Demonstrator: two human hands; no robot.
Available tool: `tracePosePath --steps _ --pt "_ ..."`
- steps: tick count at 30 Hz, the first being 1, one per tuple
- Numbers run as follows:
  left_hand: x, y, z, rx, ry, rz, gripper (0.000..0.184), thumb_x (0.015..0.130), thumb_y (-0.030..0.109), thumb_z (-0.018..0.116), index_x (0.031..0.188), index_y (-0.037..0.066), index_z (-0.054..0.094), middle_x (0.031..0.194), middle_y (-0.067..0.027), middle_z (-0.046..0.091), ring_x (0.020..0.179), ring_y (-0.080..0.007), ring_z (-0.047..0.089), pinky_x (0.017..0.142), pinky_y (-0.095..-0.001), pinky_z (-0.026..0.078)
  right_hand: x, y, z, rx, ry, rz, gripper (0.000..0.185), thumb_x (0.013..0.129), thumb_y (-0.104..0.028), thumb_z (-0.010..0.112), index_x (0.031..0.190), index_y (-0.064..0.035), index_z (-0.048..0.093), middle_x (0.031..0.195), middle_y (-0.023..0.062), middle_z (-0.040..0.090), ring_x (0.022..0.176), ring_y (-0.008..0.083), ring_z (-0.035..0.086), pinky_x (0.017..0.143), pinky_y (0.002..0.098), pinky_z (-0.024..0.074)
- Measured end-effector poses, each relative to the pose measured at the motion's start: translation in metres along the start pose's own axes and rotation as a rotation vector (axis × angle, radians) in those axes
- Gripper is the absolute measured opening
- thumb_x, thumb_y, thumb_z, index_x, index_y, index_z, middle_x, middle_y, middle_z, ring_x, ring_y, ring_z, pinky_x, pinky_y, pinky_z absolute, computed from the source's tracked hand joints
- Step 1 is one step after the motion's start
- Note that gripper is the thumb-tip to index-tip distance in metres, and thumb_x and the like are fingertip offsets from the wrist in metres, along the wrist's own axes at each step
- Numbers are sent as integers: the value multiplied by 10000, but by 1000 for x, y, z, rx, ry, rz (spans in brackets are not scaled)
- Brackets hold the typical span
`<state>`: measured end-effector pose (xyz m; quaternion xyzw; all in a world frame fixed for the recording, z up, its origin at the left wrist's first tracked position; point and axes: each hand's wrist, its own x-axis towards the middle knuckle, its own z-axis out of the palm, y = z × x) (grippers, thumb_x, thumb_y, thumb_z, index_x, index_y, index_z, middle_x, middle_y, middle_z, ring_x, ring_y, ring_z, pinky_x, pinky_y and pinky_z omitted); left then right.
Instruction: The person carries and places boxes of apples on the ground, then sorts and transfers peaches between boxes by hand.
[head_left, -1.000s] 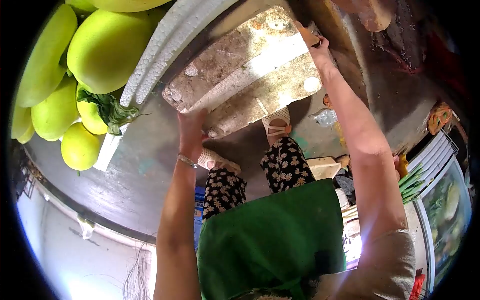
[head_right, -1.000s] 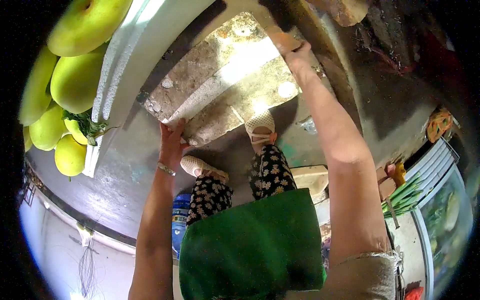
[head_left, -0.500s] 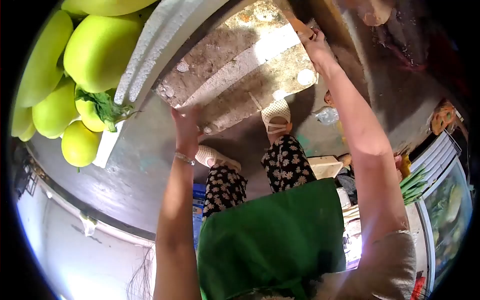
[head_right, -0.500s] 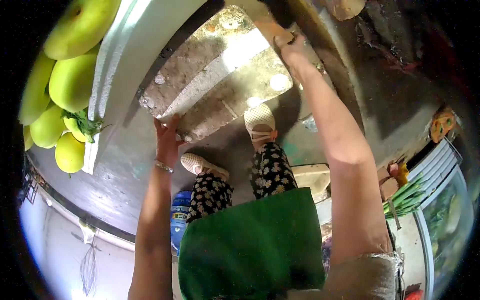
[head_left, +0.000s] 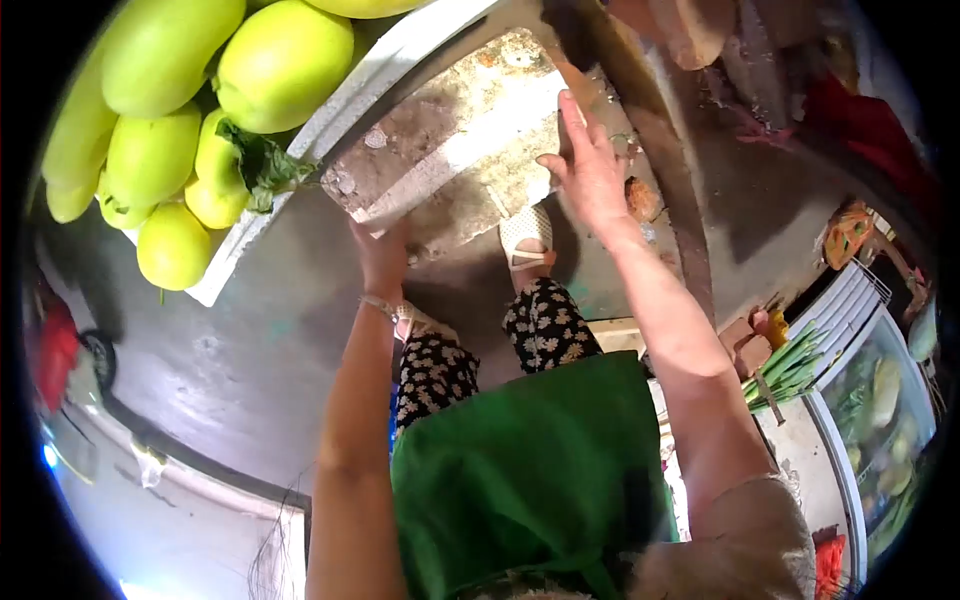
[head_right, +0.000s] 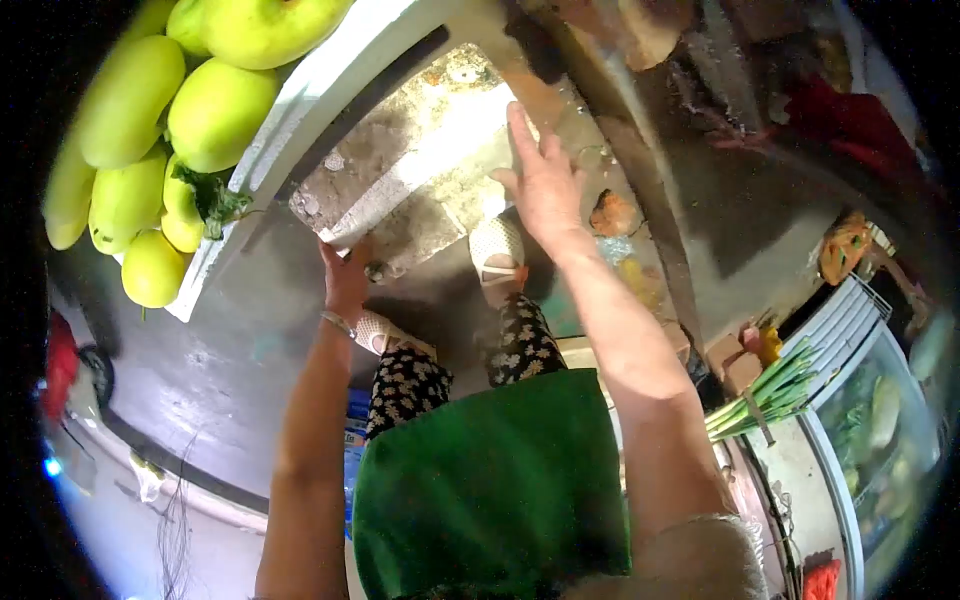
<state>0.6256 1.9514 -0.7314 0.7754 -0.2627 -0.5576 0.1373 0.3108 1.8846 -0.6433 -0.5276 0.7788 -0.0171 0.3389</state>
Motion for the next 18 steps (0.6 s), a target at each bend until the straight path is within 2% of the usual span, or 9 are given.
tracePosePath --steps 3,5,9,11,13,14,15,16,18 --pt "16 -58 -6 81 -16 107 1016 827 353 720 1509 -26 69 1315 -161 525 1244 -281 463 1039 -375 361 -1 -11 -12 -43 -61 52 871 844 -270 716 1515 -403 177 1479 200 331 1358 374 353 1077 667 214" --pt "-51 7 -13 -54 21 -44 1070 796 399 753 1513 -23 79 1259 -112 571 1221 -230 479 1040 -363 359 -5 -23 -24 -177 -68 84 857 865 -277 694 1535 -319 161 1528 219 234 1406 403 266 1101 679 171" --pt "-189 44 -66 85 -200 79 817 875 160 691 1524 67 204 1379 -200 502 1202 -242 534 1007 -360 413 -70 -48 -52 -103 -199 90 850 883 -391 651 1545 -277 130 1560 201 167 1437 398 195 1109 694 143" --pt "-251 54 -99 128 -347 250 744 884 169 673 1496 38 271 1434 -202 439 1282 -282 474 1043 -373 391 -125 -59 -79 -77 -419 130 864 874 -483 626 1546 -273 126 1574 189 139 1443 401 171 1097 711 139" --pt "-306 40 -134 515 -377 305 763 844 206 693 1475 38 299 1465 -222 381 1345 -376 382 1084 -411 349 -186 -70 -105 -11 -612 150 892 852 -559 615 1546 -280 127 1585 184 104 1446 415 141 1081 726 143" --pt "-329 17 -155 630 -391 375 811 823 253 709 1493 91 281 1498 -193 338 1373 -378 333 1090 -501 318 -219 -68 -114 1 -659 122 908 840 -583 615 1546 -286 127 1591 185 83 1446 426 127 1074 732 147" --pt "-362 50 -161 867 -406 151 822 824 307 709 1507 167 275 1524 -154 309 1402 -356 291 1057 -609 301 -252 -68 -122 23 -664 92 915 828 -615 607 1544 -294 135 1595 181 64 1447 434 112 1071 731 150" --pt "-373 -1 -178 930 -375 330 799 830 359 698 1506 240 289 1562 -121 241 1412 -366 268 989 -676 329 -285 -69 -130 44 -659 65 924 816 -648 599 1541 -301 144 1599 177 45 1448 441 97 1069 731 153" --pt "-393 -11 -196 1076 -377 479 759 842 389 686 1494 263 318 1587 -129 160 1407 -420 245 965 -644 386 -343 -81 -149 8 -762 79 915 836 -708 522 1547 -282 136 1602 178 5 1458 436 48 1079 721 146"
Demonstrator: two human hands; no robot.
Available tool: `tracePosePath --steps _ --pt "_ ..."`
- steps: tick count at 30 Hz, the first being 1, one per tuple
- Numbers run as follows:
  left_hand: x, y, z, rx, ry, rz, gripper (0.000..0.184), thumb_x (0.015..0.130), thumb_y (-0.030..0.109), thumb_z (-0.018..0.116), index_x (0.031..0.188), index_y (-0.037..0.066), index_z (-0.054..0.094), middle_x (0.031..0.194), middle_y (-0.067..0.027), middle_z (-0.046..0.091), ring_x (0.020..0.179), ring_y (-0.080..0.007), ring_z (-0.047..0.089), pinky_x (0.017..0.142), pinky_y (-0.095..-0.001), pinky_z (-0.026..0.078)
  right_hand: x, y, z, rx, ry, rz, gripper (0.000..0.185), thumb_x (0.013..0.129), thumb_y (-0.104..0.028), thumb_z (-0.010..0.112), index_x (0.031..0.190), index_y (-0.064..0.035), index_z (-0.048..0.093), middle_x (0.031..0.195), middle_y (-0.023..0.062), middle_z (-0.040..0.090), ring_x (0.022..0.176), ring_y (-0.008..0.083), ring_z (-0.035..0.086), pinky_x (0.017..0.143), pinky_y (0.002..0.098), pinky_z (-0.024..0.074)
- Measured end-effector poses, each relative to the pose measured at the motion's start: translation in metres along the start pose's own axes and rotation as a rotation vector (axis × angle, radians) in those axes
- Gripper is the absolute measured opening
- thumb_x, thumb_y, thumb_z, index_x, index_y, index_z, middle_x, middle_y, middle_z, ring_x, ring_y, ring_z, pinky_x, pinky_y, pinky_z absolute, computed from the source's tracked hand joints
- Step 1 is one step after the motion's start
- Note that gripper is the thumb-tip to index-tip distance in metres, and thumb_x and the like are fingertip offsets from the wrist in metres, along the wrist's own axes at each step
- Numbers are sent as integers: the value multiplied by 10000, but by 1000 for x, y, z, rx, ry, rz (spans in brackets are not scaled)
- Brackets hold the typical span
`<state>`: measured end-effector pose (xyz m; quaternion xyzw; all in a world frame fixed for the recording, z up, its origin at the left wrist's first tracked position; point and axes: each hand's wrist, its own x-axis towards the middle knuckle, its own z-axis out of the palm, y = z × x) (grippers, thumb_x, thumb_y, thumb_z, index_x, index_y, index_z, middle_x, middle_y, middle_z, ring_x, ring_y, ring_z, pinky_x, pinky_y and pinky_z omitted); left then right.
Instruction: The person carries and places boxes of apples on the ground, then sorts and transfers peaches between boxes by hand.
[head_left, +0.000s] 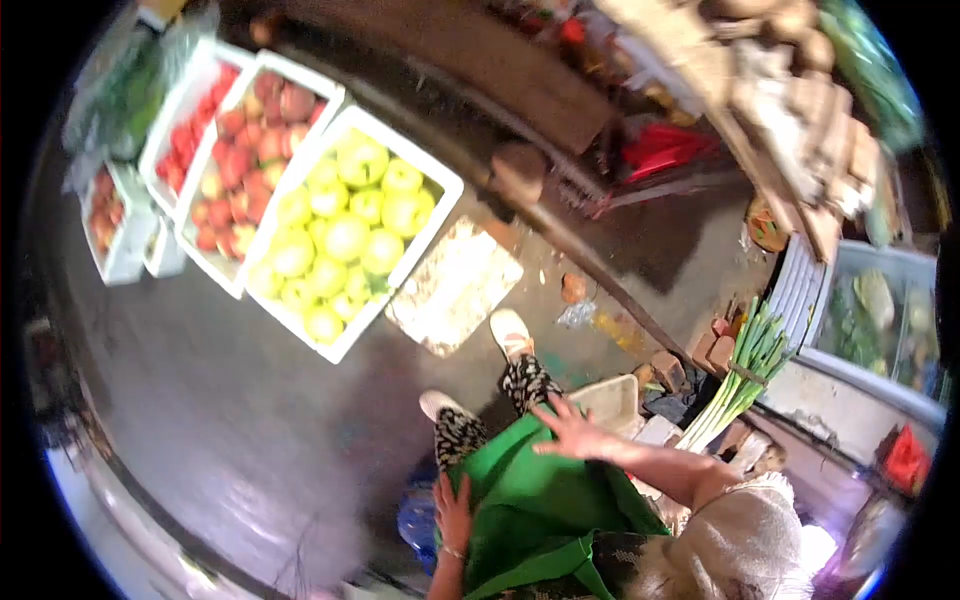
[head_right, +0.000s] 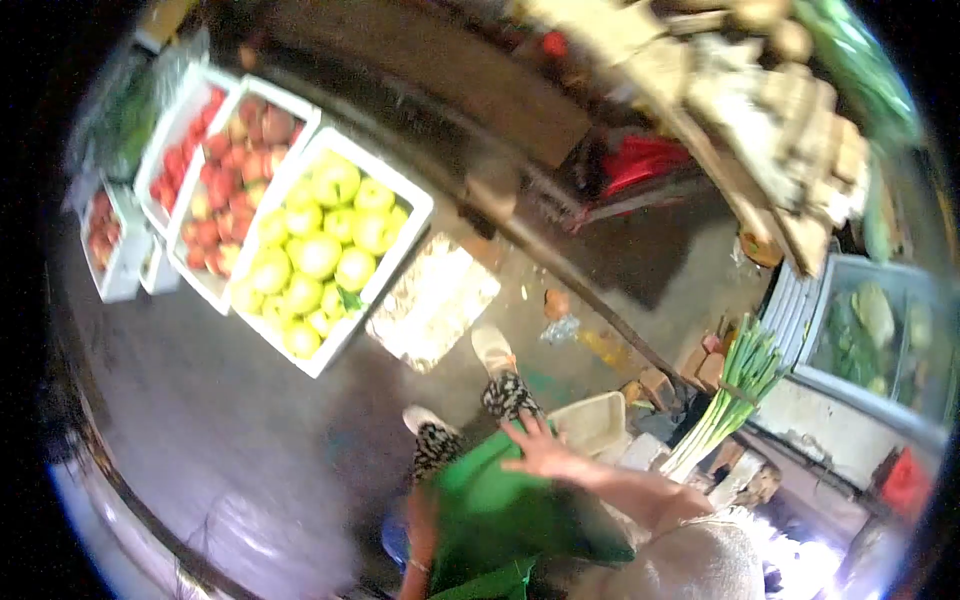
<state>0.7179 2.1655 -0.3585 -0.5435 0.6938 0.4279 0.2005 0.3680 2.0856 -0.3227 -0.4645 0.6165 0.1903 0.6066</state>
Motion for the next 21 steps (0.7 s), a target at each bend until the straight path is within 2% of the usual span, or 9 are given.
tracePosePath --steps 1,4,7,8,9,13,16,19,21 --pt "-12 -5 -4 -40 17 74 743 846 407 682 1487 275 331 1589 -138 147 1403 -433 242 964 -641 390 -22 -1 16 26 -57 21 900 844 -693 526 1547 -281 143 1601 183 -5 1457 442 42 1078 717 156" --pt "-17 -35 -11 23 -95 187 712 852 456 670 1469 258 373 1576 -188 160 1390 -457 244 989 -621 382 -59 24 54 352 -75 -42 837 887 -665 480 1546 -252 170 1592 225 9 1457 412 113 1162 439 231" --pt "7 -92 -5 10 -266 237 708 869 494 638 1458 186 395 1529 -261 231 1369 -495 248 1030 -577 364 -78 45 117 516 -14 -83 869 855 -741 439 1545 -281 177 1589 240 18 1466 407 63 1182 477 138" --pt "-19 -70 -45 169 -192 301 685 909 391 639 1472 113 365 1486 -241 347 1338 -431 366 1030 -500 402 -92 40 124 461 12 -80 881 844 -755 440 1543 -283 187 1583 256 31 1463 415 75 1180 481 141" --pt "34 -166 4 38 -114 533 572 903 307 584 1432 131 456 1440 -322 367 1316 -454 408 1068 -474 368 -107 33 129 465 65 -76 882 843 -728 467 1532 -222 247 1561 282 102 1433 450 162 1169 488 195" --pt "14 -110 -61 84 -207 372 579 908 286 592 1437 111 437 1432 -298 387 1300 -421 428 1059 -453 380 -128 18 160 367 210 -145 757 873 -670 468 1513 -310 286 1520 327 193 1383 472 269 1127 523 269" --pt "13 -70 -85 49 -233 333 584 911 271 598 1441 95 423 1425 -281 402 1288 -397 442 1052 -437 389 -104 31 190 292 196 -160 684 905 -635 430 1501 -324 307 1519 296 227 1414 478 202 1128 546 240" --pt "14 -23 -101 -47 -239 302 591 915 255 604 1444 80 409 1419 -263 417 1276 -373 457 1045 -421 397 -111 54 191 301 27 -183 624 924 -599 417 1486 -341 340 1512 223 309 1392 426 290 1095 507 310" --pt "12 9 -107 -163 -256 278 595 917 245 608 1447 69 399 1415 -251 427 1267 -356 466 1040 -410 403 -133 70 172 317 230 -151 501 903 -527 486 1303 -224 504 1283 221 485 1182 407 464 958 506 403"
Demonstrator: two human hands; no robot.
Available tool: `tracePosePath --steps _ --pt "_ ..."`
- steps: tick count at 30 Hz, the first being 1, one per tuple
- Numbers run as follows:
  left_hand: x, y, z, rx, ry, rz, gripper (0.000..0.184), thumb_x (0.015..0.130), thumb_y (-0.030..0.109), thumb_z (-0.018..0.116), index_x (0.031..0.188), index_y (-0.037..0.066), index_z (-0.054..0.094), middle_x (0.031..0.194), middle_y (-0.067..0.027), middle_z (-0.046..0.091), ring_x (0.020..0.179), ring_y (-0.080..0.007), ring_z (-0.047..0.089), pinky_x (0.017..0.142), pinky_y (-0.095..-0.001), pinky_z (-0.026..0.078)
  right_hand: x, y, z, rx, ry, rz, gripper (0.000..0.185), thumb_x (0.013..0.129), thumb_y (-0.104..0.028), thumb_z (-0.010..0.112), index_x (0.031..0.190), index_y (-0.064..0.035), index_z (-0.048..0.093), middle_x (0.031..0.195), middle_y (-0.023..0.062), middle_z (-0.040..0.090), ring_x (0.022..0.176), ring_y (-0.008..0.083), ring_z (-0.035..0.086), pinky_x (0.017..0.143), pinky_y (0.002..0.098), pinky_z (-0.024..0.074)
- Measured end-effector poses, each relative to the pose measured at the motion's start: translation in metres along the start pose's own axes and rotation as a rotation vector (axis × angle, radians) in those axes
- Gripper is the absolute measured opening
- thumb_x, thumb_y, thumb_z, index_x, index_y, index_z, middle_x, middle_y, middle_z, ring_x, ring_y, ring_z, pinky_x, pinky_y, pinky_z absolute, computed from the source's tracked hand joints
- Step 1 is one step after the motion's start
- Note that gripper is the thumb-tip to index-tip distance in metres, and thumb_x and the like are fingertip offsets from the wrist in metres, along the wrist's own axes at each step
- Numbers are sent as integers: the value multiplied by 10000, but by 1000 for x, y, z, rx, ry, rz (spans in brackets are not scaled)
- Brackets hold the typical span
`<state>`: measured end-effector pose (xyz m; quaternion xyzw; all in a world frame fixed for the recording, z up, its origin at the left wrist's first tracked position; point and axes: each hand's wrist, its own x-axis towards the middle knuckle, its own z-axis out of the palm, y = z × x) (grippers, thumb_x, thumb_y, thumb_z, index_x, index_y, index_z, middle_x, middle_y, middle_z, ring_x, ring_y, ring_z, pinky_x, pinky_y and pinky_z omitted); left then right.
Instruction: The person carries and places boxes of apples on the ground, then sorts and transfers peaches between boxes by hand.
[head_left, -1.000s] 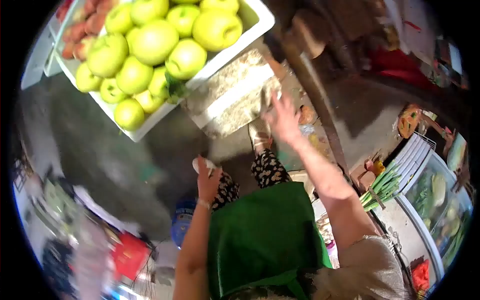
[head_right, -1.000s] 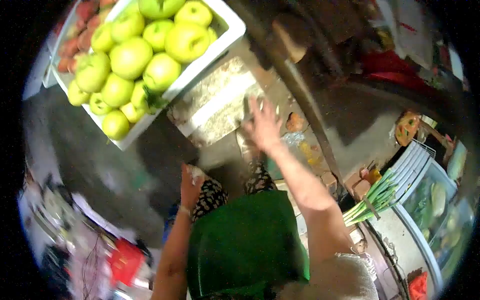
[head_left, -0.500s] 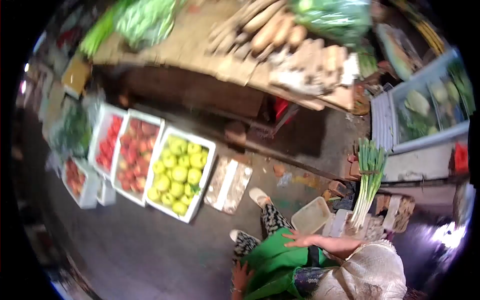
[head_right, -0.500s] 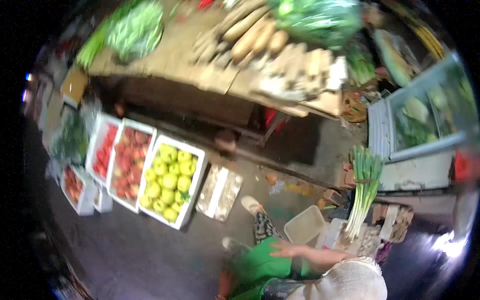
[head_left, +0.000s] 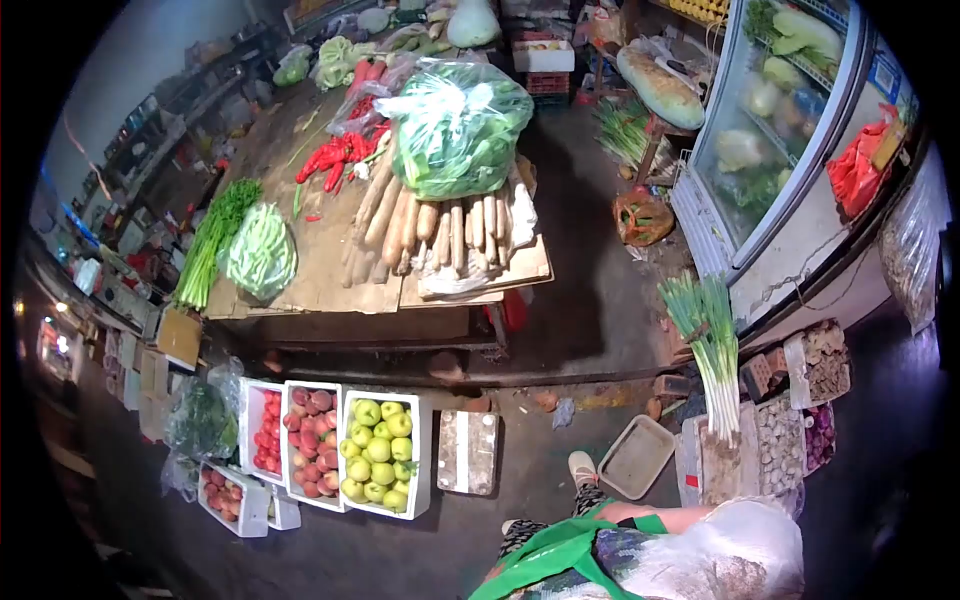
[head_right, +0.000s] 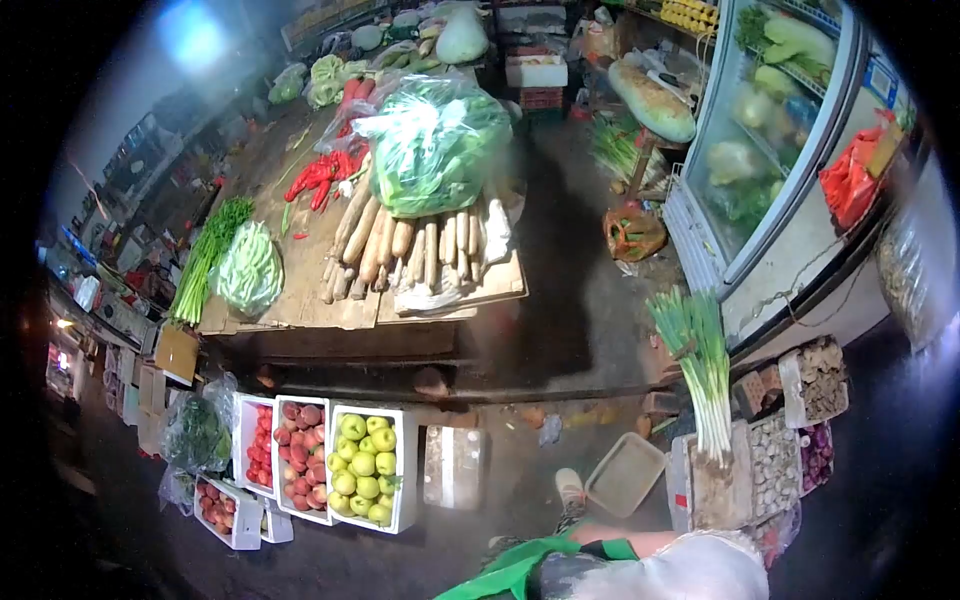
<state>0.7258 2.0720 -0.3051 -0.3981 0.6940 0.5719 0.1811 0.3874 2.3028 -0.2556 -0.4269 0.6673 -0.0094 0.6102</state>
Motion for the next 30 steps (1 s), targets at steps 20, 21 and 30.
tracePosePath --steps 20,21,30 --pt "40 29 -20 -605 -160 -49 603 910 137 655 1420 -40 387 1288 -170 579 1141 -249 585 987 -346 457 -109 10 -68 721 700 -64 259 827 -296 632 937 -62 634 876 195 649 812 324 634 721 405 470" --pt "50 34 -24 -613 -168 -44 603 910 137 655 1420 -40 387 1288 -170 579 1141 -249 585 987 -346 457 -113 6 -76 650 757 -90 271 823 -307 632 927 -57 618 873 214 637 811 365 628 705 415 467" --pt "112 361 -80 262 -17 288 437 906 229 623 1313 86 551 1041 -183 695 982 -258 679 851 -339 521 -148 16 -124 493 1145 -163 264 825 -282 657 974 -77 584 871 216 612 806 407 608 682 430 468"
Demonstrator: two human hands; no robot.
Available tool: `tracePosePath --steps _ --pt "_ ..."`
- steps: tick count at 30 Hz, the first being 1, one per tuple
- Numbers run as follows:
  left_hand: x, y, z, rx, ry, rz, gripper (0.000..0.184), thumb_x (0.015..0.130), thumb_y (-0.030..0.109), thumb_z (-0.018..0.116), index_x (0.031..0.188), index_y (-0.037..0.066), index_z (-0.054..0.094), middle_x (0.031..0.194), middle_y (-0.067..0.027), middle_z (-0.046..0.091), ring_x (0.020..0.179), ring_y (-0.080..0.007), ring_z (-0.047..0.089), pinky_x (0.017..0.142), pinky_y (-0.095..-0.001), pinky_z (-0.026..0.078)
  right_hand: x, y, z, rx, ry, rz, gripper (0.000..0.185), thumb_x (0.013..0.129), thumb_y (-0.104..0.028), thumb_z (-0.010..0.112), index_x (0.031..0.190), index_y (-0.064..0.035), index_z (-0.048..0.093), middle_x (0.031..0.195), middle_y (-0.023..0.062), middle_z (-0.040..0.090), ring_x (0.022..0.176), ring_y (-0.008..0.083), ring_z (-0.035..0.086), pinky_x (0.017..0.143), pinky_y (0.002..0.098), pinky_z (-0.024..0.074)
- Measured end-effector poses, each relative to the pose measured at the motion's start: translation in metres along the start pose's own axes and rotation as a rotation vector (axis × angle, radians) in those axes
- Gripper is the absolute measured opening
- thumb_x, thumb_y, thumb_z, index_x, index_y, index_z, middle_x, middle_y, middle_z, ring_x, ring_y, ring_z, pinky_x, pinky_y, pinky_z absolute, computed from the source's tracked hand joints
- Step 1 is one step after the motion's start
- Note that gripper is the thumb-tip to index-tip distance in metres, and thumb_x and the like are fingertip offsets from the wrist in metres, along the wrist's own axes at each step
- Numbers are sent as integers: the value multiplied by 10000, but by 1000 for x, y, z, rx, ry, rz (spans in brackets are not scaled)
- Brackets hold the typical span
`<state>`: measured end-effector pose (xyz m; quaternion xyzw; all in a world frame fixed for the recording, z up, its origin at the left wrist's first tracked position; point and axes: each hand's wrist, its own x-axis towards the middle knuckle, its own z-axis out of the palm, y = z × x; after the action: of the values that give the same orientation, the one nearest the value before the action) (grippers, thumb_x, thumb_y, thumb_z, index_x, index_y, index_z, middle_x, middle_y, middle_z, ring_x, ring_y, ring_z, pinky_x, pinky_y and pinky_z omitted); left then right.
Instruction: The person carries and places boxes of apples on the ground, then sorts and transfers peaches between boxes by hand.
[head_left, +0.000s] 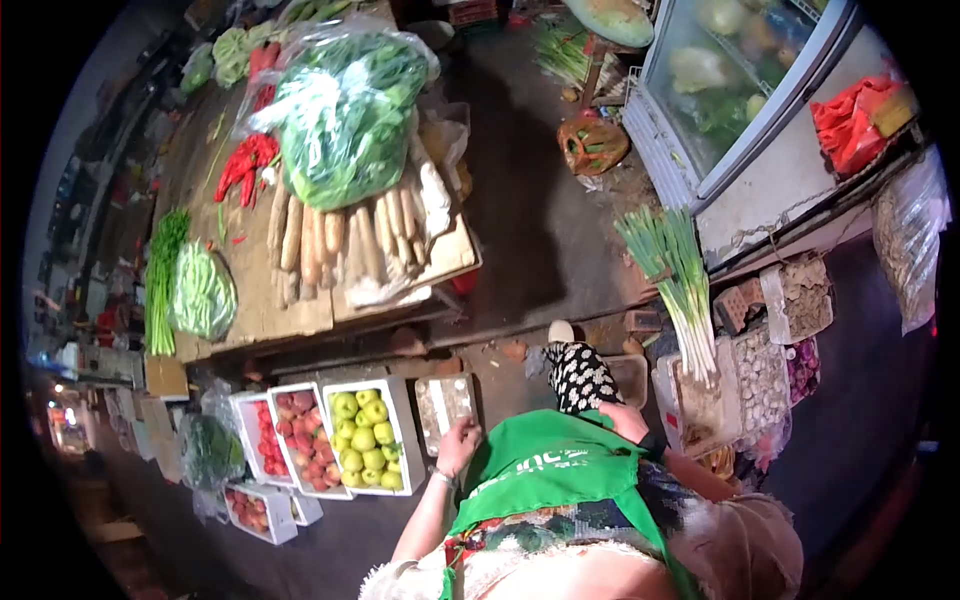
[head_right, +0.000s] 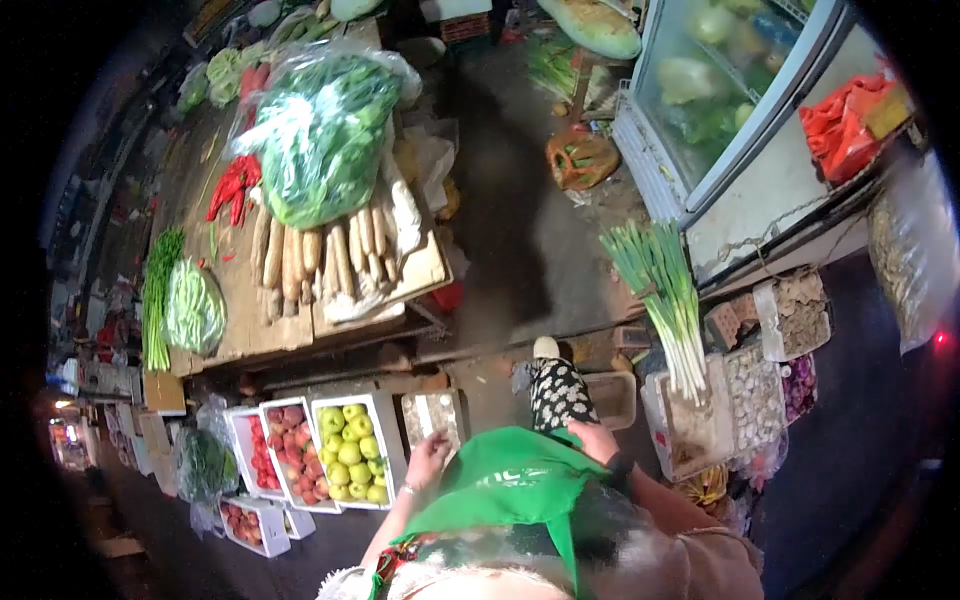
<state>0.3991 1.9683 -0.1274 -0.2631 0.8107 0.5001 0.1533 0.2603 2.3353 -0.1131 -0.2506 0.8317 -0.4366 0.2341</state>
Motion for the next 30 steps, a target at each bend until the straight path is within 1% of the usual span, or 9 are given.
tracePosePath --steps 3,4,11,14,17,19,24,28,30 --pt "83 107 -26 129 182 401 381 906 99 617 1271 5 561 1061 -164 692 950 -226 687 774 -316 545 34 -21 -35 -69 -82 33 279 821 -256 655 1028 -81 587 879 192 622 842 395 612 699 422 478" --pt "108 141 -32 57 215 415 423 855 81 630 1271 50 562 1056 -184 646 930 -334 641 829 -392 515 46 -8 -34 -35 -49 26 262 821 -251 654 1011 -86 583 876 179 623 843 389 609 693 419 476" --pt "246 293 -71 401 440 638 424 808 18 628 1228 42 577 844 -163 548 751 -343 559 681 -424 467 183 49 -109 79 -430 81 312 914 -334 530 1136 -118 574 1033 152 615 999 316 600 829 429 463" --pt "278 273 -63 445 419 418 372 784 18 608 1156 38 595 891 -190 546 815 -375 549 693 -446 464 213 99 -132 -118 -421 102 470 901 -232 543 1366 -165 513 1209 151 601 1099 320 590 956 419 460" --pt "279 292 -61 483 411 263 343 777 44 594 1120 40 599 979 -220 537 895 -403 540 727 -471 471 230 130 -146 -104 -198 39 508 793 -381 665 1222 -131 558 963 203 630 925 383 609 770 499 461" --pt "285 286 -63 556 300 109 353 778 80 601 1130 53 595 1014 -228 534 920 -417 540 764 -488 474 253 132 -164 198 -299 286 472 829 -354 631 1237 -129 551 942 218 624 919 389 609 779 503 462" --pt "301 252 -63 507 84 -139 455 817 223 615 1256 114 576 1213 -228 511 1137 -411 474 944 -459 450 298 127 -203 169 -364 221 408 903 -282 548 1274 -111 538 1020 225 609 966 393 592 808 506 455" --pt "321 156 -52 680 -83 10 428 845 239 629 1255 125 579 1237 -213 531 1183 -424 438 987 -453 426 351 109 -246 231 -325 245 415 908 -263 548 1292 -107 530 1059 218 608 981 386 590 818 501 456" --pt "316 229 -85 349 -81 -54 394 862 200 606 1245 109 599 1188 -203 601 1161 -369 522 960 -413 455 385 104 -264 182 -323 292 423 904 -256 558 1299 -106 526 1070 213 610 979 382 591 817 499 457"
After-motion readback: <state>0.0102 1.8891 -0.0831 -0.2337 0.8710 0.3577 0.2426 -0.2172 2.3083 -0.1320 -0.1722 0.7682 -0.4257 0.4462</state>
